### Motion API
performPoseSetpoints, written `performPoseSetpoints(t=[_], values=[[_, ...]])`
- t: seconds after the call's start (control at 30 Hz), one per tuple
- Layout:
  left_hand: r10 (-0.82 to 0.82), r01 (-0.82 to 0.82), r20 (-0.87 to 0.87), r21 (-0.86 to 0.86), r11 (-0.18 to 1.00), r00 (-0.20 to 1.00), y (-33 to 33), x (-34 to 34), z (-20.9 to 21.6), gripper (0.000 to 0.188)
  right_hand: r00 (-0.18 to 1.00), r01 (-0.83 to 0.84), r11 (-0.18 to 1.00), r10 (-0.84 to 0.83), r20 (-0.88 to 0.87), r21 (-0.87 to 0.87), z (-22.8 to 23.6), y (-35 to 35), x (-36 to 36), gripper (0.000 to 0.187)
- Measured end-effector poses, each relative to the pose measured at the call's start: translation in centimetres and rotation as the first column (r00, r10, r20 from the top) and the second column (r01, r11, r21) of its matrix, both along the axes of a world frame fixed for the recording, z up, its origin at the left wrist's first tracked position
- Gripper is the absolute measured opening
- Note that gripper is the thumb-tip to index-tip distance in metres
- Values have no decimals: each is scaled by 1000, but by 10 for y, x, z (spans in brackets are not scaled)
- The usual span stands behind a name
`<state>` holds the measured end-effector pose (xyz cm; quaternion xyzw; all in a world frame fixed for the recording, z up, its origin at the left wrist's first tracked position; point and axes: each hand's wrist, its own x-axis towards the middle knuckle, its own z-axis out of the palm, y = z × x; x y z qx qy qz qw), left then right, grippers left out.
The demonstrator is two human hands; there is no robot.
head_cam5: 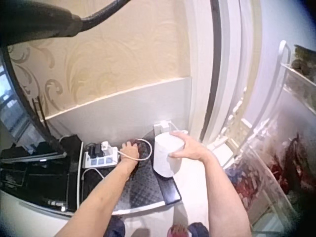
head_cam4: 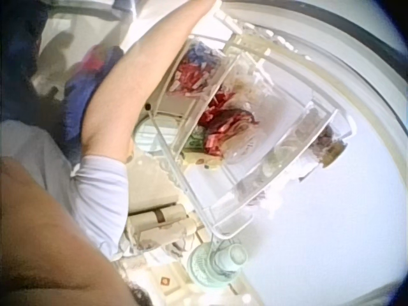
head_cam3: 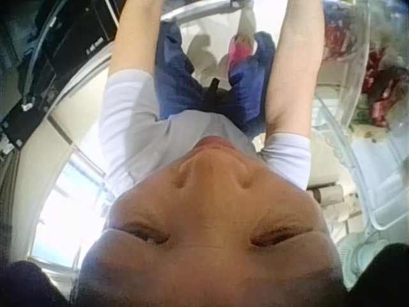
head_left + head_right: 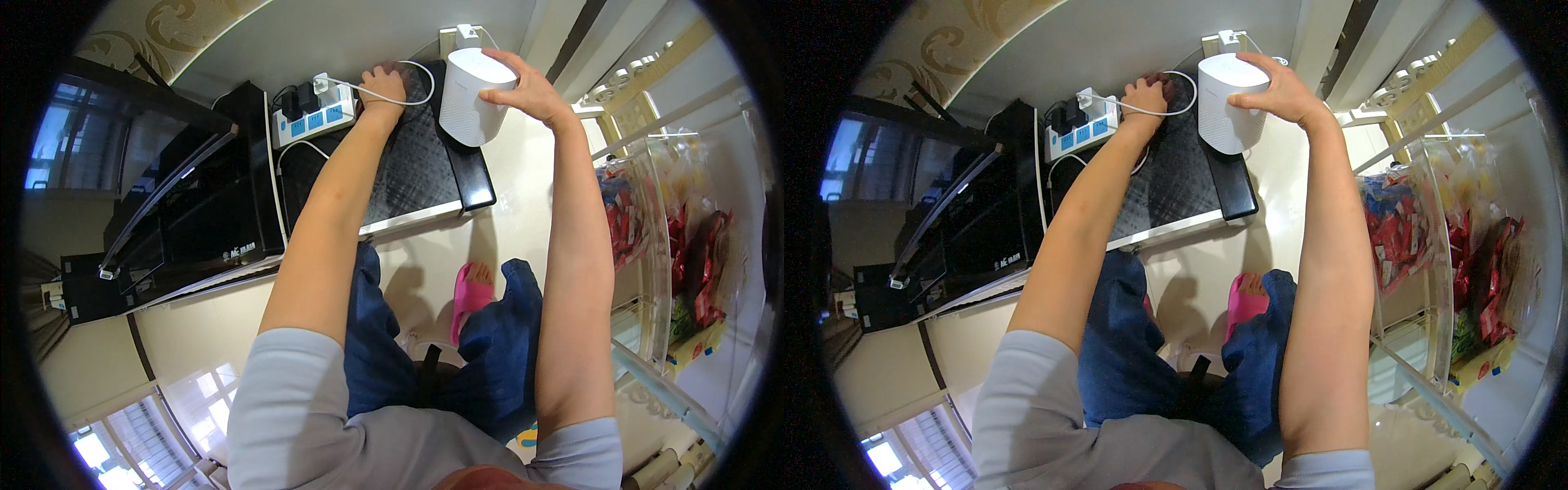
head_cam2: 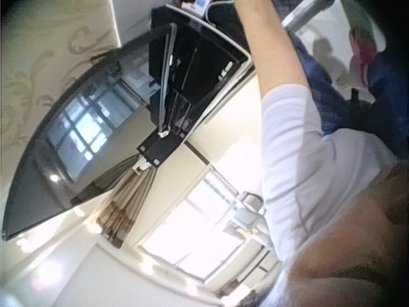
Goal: The person cleans a black TV stand and a white sofa using a brown cloth. They first wipe the stand, moving a white cylindrical device and a power strip to clean underneath, then wipe the sofa cushions and backrest.
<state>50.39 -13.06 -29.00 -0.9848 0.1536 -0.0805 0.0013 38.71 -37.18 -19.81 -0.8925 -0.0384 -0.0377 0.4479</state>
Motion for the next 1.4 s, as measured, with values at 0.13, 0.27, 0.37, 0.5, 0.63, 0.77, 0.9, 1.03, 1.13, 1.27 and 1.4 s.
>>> performPoseSetpoints(t=[0.13,0.27,0.37,0.5,0.63,0.77,0.9,1.03,1.13,1.27,1.4], values=[[-76,77,-15,50,996,997,23,-30,-12,26,997,47,995,-42,-66,87,-6,-5,0,85],[-539,522,-34,-206,828,842,20,-78,12,33,985,106,966,-70,-156,237,-1,-14,-12,85],[-561,561,83,-272,782,823,10,-77,5,35,984,117,956,-74,-165,270,-6,-15,-12,85],[-476,503,164,-231,833,864,-16,-44,-5,36,987,111,957,-75,-141,269,-12,-18,-10,83],[-281,288,68,-116,951,957,-36,6,-3,39,990,85,958,-50,-132,272,-10,-14,-7,85],[-229,229,-19,-12,973,973,-47,16,5,42,987,88,972,-56,-151,216,-10,-17,-4,84],[-292,291,-4,-60,955,956,-29,-1,-6,32,987,59,989,-38,-157,134,-6,-15,-2,85],[-128,127,13,92,988,992,8,-26,-12,35,997,72,997,-72,-2,-5,-6,-7,7,87],[-49,56,-52,146,988,997,26,-40,0,35,998,59,993,-57,28,-100,6,8,7,88],[-158,175,-114,151,973,981,38,-75,14,26,999,-37,996,40,28,-82,13,33,12,87],[-224,284,-448,71,956,865,51,-111,49,29,995,-85,988,92,48,-128,12,54,20,86]])
